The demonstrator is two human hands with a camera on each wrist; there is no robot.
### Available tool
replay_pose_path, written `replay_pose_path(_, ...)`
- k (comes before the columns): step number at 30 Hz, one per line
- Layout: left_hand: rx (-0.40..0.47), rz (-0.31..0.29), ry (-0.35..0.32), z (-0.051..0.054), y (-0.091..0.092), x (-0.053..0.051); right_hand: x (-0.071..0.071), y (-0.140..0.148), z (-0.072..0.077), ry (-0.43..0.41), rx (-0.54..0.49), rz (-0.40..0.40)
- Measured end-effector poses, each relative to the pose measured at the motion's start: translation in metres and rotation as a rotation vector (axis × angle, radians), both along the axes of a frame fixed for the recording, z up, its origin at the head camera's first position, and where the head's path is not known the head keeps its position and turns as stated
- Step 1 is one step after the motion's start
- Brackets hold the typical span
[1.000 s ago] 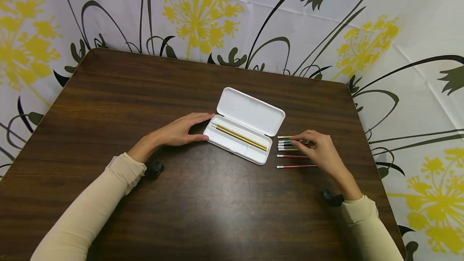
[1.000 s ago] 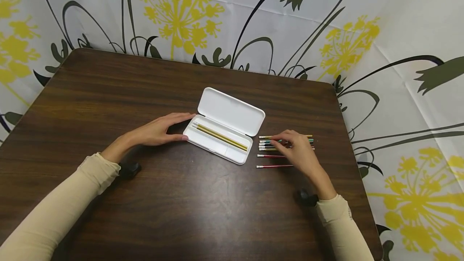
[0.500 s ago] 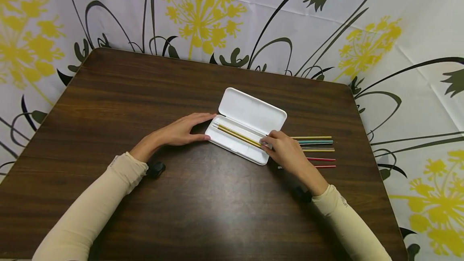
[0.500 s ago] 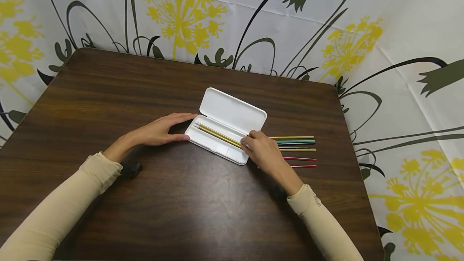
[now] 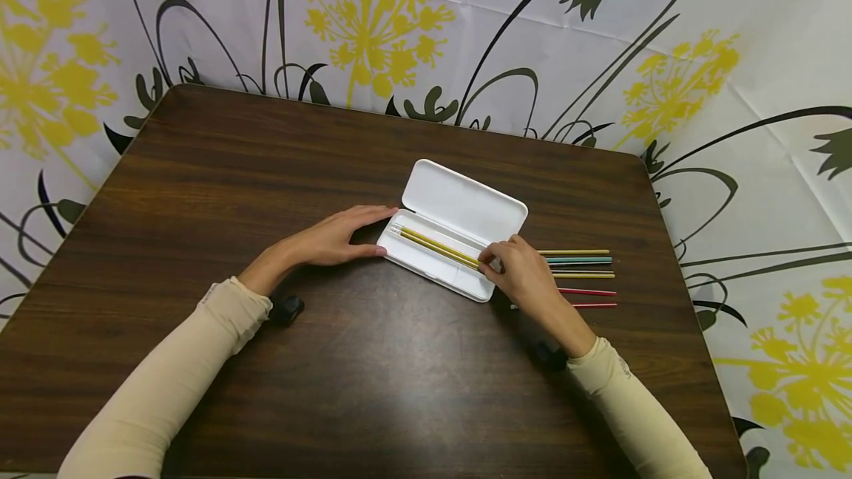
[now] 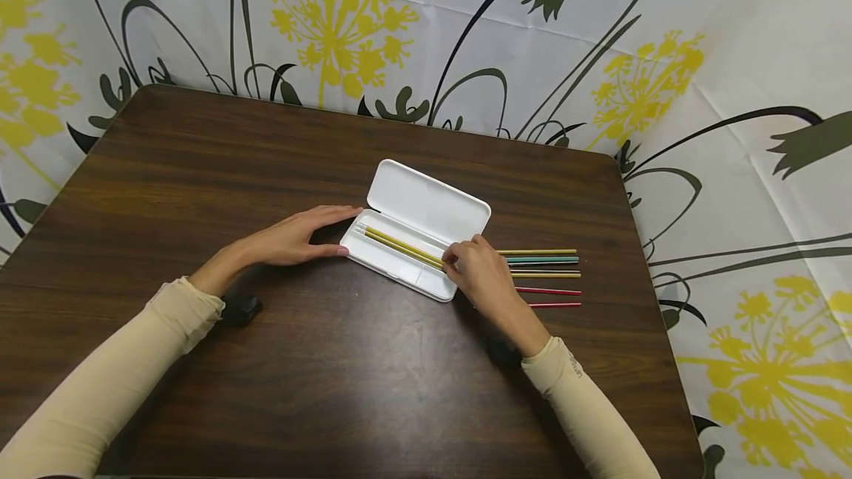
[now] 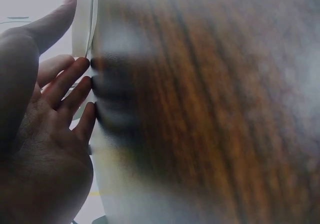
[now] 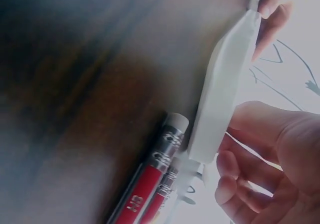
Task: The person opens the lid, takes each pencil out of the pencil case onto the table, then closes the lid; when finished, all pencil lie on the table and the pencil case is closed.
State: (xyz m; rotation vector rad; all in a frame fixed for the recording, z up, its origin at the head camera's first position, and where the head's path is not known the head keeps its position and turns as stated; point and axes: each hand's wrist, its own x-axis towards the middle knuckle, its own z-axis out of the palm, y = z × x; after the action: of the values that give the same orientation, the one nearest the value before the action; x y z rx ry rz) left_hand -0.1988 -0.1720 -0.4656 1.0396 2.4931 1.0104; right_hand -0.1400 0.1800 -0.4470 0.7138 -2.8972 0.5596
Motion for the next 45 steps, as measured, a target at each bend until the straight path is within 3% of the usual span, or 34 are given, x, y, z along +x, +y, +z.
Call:
replay_pose_path(4,0.002,-0.008,-0.002,-0.001,0.001,0.000,-0.001,0.004,-0.003,-0.002,-0.081,0.006)
replay_pose_path(7,0.002,-0.011,-0.003,-0.001,0.002,0.000,-0.002,0.009,-0.006,-0.017,-0.218,0.026)
replay_pose_path(11,0.002,-0.012,0.006,-0.001,0.002,0.000,-0.005,0.016,-0.008,-0.128,-0.455,0.028)
replay_pose_path(14,0.000,-0.015,0.012,-0.001,0.001,-0.001,-0.006,0.019,-0.007,-0.223,-0.579,0.001)
replay_pose_path(21,0.005,-0.021,0.006,-0.002,0.001,0.000,0.003,0.015,0.011,-0.344,-0.718,-0.062)
replay_pose_path(27,0.002,-0.011,0.005,-0.002,0.000,0.002,-0.001,0.035,-0.004,-0.469,-0.811,-0.121)
replay_pose_path(34,0.006,-0.008,-0.002,-0.003,0.001,0.003,0.008,0.083,-0.005,-0.558,-0.829,-0.181)
replay_pose_path(45,0.005,-0.002,0.001,0.000,-0.002,0.000,0.032,0.179,0.009,-0.455,-0.656,-0.303)
